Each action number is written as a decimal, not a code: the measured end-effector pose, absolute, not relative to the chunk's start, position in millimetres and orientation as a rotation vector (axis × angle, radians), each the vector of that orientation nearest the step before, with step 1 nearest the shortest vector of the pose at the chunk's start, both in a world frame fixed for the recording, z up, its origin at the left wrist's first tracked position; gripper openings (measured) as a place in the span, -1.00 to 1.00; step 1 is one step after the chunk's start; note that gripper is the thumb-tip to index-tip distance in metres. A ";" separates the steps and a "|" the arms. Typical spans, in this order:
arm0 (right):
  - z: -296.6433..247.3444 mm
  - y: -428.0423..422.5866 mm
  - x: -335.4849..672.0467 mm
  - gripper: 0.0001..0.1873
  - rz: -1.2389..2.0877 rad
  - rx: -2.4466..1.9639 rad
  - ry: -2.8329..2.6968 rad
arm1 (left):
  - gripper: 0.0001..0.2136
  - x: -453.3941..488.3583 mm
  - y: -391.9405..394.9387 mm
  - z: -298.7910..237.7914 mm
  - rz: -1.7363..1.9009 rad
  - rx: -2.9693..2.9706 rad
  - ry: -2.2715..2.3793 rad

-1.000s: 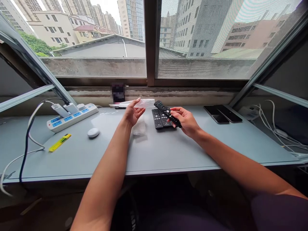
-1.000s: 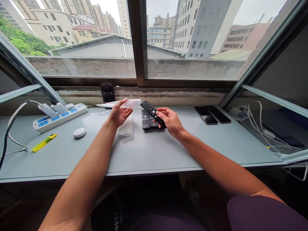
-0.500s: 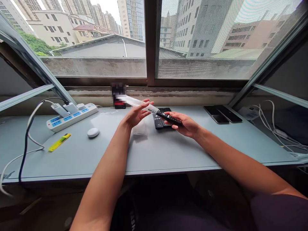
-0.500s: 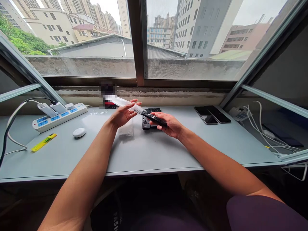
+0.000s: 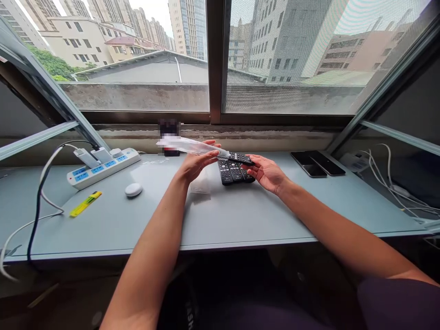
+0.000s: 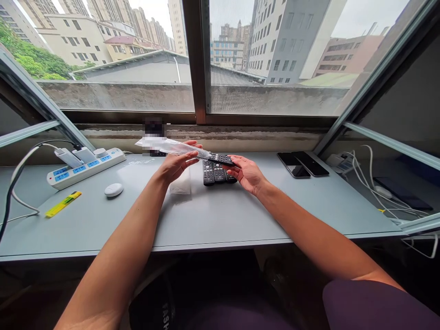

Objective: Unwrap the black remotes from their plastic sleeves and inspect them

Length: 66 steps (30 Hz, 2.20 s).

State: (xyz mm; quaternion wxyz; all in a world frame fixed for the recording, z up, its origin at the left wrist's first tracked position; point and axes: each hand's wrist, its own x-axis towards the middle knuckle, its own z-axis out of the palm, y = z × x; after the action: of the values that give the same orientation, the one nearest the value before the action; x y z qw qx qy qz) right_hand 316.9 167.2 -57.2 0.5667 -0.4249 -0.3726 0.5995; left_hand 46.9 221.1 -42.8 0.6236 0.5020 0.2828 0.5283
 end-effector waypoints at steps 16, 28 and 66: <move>-55.2 155.3 308.5 -0.83 1.443 -0.844 -1.096 | -0.51 51.5 215.1 -44.4 1.174 1.279 0.613; -49.0 148.8 308.5 -0.66 1.550 -0.749 -1.246 | -0.33 55.2 212.3 -46.7 1.075 1.272 0.561; -50.6 150.1 324.9 -0.22 1.334 -0.984 -1.789 | -0.32 76.8 194.7 -29.2 0.912 1.342 0.586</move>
State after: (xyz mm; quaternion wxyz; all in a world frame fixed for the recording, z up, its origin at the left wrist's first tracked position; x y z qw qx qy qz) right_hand 324.9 150.1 -50.6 0.3442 -0.3788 -0.6887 0.5136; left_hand 76.8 194.7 -29.2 0.6504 0.5908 0.2581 0.4016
